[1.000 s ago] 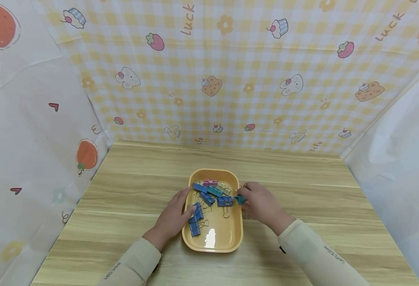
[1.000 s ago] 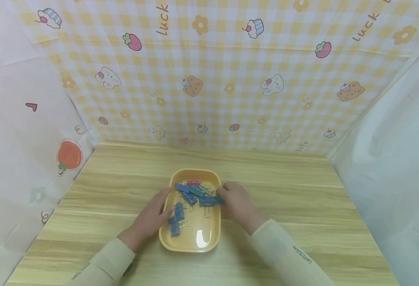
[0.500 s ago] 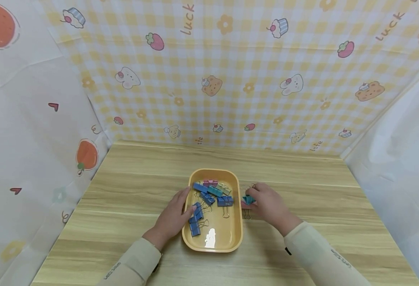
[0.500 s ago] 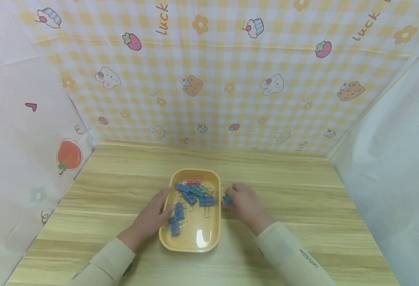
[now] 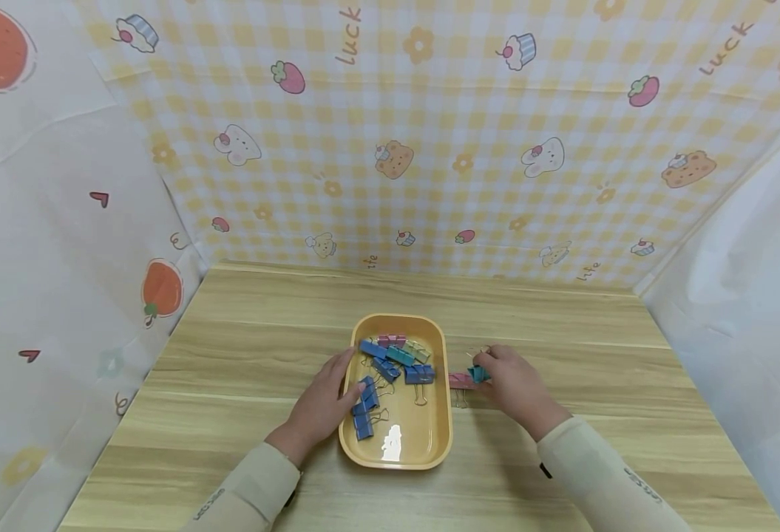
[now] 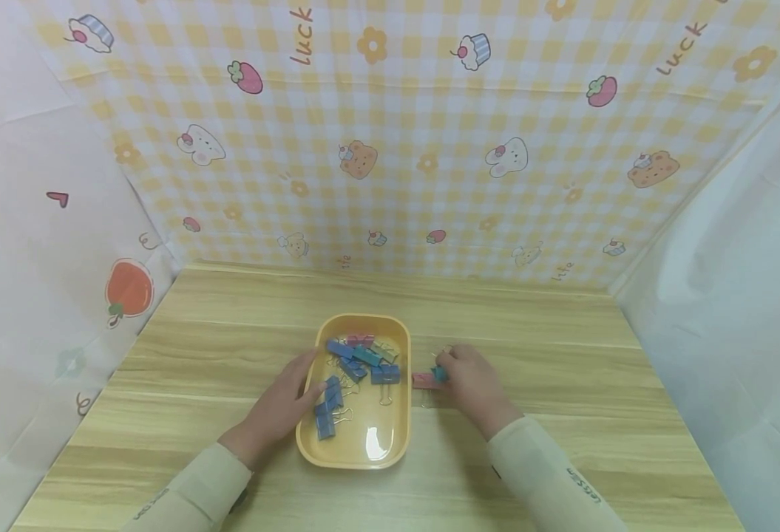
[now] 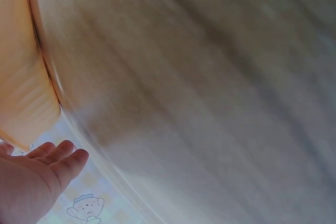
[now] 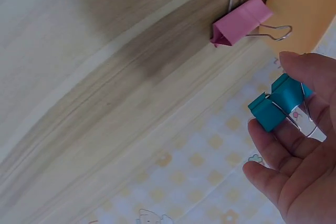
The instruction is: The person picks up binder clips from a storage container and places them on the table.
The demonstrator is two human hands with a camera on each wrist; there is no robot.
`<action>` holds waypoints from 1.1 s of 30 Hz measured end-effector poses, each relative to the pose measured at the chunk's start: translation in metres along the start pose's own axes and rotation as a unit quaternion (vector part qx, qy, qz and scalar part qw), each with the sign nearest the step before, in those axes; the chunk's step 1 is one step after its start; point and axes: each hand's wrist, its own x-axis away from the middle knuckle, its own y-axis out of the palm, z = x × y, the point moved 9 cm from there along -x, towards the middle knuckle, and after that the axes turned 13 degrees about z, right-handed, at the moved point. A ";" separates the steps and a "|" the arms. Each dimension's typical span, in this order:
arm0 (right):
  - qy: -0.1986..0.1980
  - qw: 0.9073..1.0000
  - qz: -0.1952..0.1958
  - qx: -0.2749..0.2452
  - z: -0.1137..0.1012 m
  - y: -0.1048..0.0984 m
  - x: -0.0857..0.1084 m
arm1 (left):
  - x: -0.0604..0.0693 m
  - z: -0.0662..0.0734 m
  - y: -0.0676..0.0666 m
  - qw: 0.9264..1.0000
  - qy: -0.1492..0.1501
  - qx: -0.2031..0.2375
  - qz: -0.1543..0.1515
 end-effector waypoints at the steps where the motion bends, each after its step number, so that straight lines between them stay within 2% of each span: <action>1: 0.004 1.000 -0.002 0.003 0.002 0.001 0.001 | 0.000 0.000 0.000 1.000 -0.001 0.000 -0.001; 11: 0.032 0.999 -0.016 0.025 0.015 0.009 0.005 | 0.001 0.000 0.000 1.000 0.005 0.002 -0.003; 21: 0.054 0.996 -0.061 0.040 0.023 0.019 0.010 | 0.000 0.001 0.001 1.000 0.005 -0.001 -0.003; 33: 0.059 0.994 -0.074 0.058 0.029 0.028 0.015 | 0.001 0.001 0.000 1.000 0.005 -0.002 -0.004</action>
